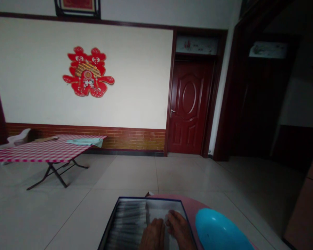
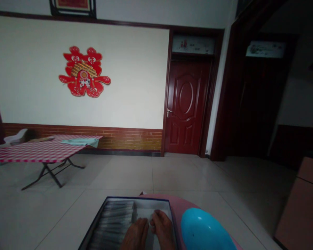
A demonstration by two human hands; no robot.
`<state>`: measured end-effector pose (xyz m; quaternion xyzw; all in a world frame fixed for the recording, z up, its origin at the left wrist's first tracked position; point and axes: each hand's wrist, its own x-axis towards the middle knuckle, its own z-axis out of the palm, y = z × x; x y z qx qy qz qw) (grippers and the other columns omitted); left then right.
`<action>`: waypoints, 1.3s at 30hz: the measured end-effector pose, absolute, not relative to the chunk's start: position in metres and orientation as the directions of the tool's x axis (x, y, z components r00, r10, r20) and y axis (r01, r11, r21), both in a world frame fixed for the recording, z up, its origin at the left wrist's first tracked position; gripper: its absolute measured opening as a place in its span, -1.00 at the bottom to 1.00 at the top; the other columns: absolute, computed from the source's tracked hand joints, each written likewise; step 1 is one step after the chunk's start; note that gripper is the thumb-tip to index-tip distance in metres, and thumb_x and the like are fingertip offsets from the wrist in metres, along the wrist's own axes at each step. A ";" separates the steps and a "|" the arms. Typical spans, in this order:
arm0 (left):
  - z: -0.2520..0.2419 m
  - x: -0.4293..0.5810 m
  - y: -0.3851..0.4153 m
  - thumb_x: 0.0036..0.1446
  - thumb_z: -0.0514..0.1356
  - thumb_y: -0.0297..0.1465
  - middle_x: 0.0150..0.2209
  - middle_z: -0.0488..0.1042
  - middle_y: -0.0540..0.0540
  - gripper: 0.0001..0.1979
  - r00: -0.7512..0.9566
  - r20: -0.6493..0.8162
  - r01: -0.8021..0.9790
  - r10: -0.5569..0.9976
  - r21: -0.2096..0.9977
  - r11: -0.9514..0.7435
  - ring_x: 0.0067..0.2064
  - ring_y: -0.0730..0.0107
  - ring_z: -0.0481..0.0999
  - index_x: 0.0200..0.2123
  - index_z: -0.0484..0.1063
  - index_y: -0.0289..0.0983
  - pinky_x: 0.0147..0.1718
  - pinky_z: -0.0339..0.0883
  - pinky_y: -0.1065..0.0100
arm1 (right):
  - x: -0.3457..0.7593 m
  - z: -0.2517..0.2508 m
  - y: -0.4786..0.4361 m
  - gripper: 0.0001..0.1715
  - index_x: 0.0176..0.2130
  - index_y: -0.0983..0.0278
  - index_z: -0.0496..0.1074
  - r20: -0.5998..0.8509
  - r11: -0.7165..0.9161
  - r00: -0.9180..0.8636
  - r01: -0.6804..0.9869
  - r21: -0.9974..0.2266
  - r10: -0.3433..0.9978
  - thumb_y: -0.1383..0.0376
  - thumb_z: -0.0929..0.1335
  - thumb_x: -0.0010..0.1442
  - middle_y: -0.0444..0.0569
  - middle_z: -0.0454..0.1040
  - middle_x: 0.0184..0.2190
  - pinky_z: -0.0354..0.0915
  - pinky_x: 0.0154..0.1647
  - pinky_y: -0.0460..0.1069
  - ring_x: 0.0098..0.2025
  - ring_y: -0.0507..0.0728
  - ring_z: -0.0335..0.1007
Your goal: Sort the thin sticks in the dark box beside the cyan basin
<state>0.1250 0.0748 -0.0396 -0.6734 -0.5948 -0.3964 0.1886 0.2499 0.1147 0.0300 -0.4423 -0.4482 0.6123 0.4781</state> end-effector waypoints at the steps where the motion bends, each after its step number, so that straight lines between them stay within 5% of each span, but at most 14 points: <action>1: -0.037 0.126 0.074 0.38 -0.22 -0.28 -0.40 0.59 -0.10 -0.55 -0.016 0.765 0.950 0.643 0.212 -0.229 -0.43 0.38 0.59 -0.21 0.45 -0.19 -0.48 0.48 0.44 | 0.250 0.030 0.115 -0.48 -0.37 0.25 0.50 -0.118 -0.144 -0.142 -0.193 -0.970 0.983 -0.02 0.50 -0.30 -0.09 0.53 -0.51 0.31 -0.47 -0.05 -0.41 0.15 0.46; 6: -0.024 0.126 0.070 0.36 -0.18 -0.33 -0.27 0.62 -0.18 -0.59 0.014 0.749 0.933 0.663 0.229 -0.278 -0.34 0.31 0.64 0.03 0.39 -0.26 -0.40 0.53 0.39 | 0.261 0.034 0.120 -0.40 -0.27 0.22 0.49 -0.106 -0.125 -0.087 -0.258 -0.958 0.991 -0.06 0.49 -0.27 -0.03 0.58 -0.33 0.41 -0.32 0.01 -0.25 0.21 0.51; 10: -0.017 0.126 0.069 0.31 -0.13 -0.44 -0.35 0.61 -0.12 -0.56 0.014 0.644 0.912 0.765 0.305 -0.273 -0.39 0.34 0.62 0.19 0.28 -0.19 -0.42 0.48 0.43 | 0.296 0.045 0.137 -0.35 -0.22 0.23 0.47 -0.066 -0.064 0.000 -0.237 -0.969 0.998 -0.09 0.48 -0.26 -0.02 0.58 -0.29 0.43 -0.29 0.03 -0.23 0.23 0.51; 14: -0.015 0.126 0.068 0.26 -0.11 -0.49 -0.40 0.58 -0.07 -0.52 0.034 0.630 0.930 0.776 0.264 -0.254 -0.43 0.36 0.60 0.18 0.32 -0.14 -0.48 0.44 0.46 | 0.365 0.046 0.160 -0.53 -0.20 0.23 0.50 0.101 0.092 0.018 0.269 -0.959 0.995 0.02 0.33 -0.03 -0.01 0.58 -0.36 0.40 -0.28 0.06 -0.28 0.23 0.51; 17: -0.015 0.126 0.067 0.26 -0.13 -0.52 -0.39 0.58 -0.04 -0.51 0.058 0.634 0.927 0.771 0.253 -0.278 -0.44 0.39 0.59 0.15 0.33 -0.12 -0.47 0.43 0.49 | 0.419 0.032 0.168 -0.71 -0.28 0.22 0.52 0.207 0.176 -0.040 0.692 -0.700 0.978 0.26 0.27 0.01 0.05 0.61 -0.27 0.35 -0.10 0.07 -0.18 0.24 0.53; 20: -0.015 0.126 0.067 0.26 -0.13 -0.52 -0.38 0.59 -0.04 -0.53 0.051 0.629 0.925 0.776 0.264 -0.274 -0.41 0.41 0.60 0.13 0.35 -0.12 -0.44 0.43 0.51 | 0.454 0.012 0.165 -0.75 -0.35 0.22 0.51 0.202 0.241 -0.170 0.879 -0.411 0.965 0.38 0.25 0.04 0.06 0.61 -0.32 0.33 -0.13 0.05 -0.21 0.23 0.54; 25: -0.016 0.126 0.065 0.26 -0.12 -0.52 -0.34 0.60 -0.06 -0.54 0.043 0.615 0.917 0.787 0.288 -0.275 -0.37 0.37 0.61 0.13 0.34 -0.14 -0.40 0.46 0.45 | 0.467 -0.004 0.158 -0.71 -0.26 0.25 0.51 0.215 0.344 -0.296 0.908 -0.241 0.931 0.43 0.25 0.08 0.08 0.59 -0.25 0.31 -0.10 0.04 -0.16 0.23 0.51; 30: -0.016 0.123 0.065 0.26 -0.11 -0.49 -0.29 0.61 -0.10 -0.55 0.048 0.553 0.899 0.832 0.339 -0.277 -0.33 0.35 0.62 0.15 0.32 -0.17 -0.36 0.49 0.41 | 0.458 -0.001 0.155 -0.66 -0.23 0.23 0.52 0.266 0.446 -0.373 0.838 -0.314 0.889 0.47 0.28 0.01 0.03 0.57 -0.19 0.27 0.01 0.05 -0.08 0.21 0.47; 35: -0.018 0.119 0.066 0.31 -0.14 -0.43 -0.28 0.62 -0.14 -0.56 0.040 0.601 0.861 0.798 0.385 -0.332 -0.33 0.33 0.63 0.16 0.31 -0.21 -0.32 0.52 0.36 | 0.452 -0.003 0.147 -0.60 -0.32 0.25 0.55 0.114 0.518 -0.508 0.803 -0.295 0.854 0.55 0.26 -0.11 0.03 0.59 -0.31 0.27 -0.20 0.00 -0.23 0.19 0.48; 39: -0.016 0.120 0.066 0.32 -0.14 -0.42 -0.29 0.63 -0.14 -0.57 0.010 0.619 0.858 0.785 0.398 -0.325 -0.31 0.33 0.63 0.16 0.33 -0.20 -0.31 0.53 0.36 | 0.454 -0.008 0.143 -0.68 -0.44 0.26 0.54 0.138 0.536 -0.521 0.778 -0.328 0.842 0.51 0.25 -0.11 0.04 0.58 -0.41 0.23 -0.29 0.00 -0.32 0.20 0.46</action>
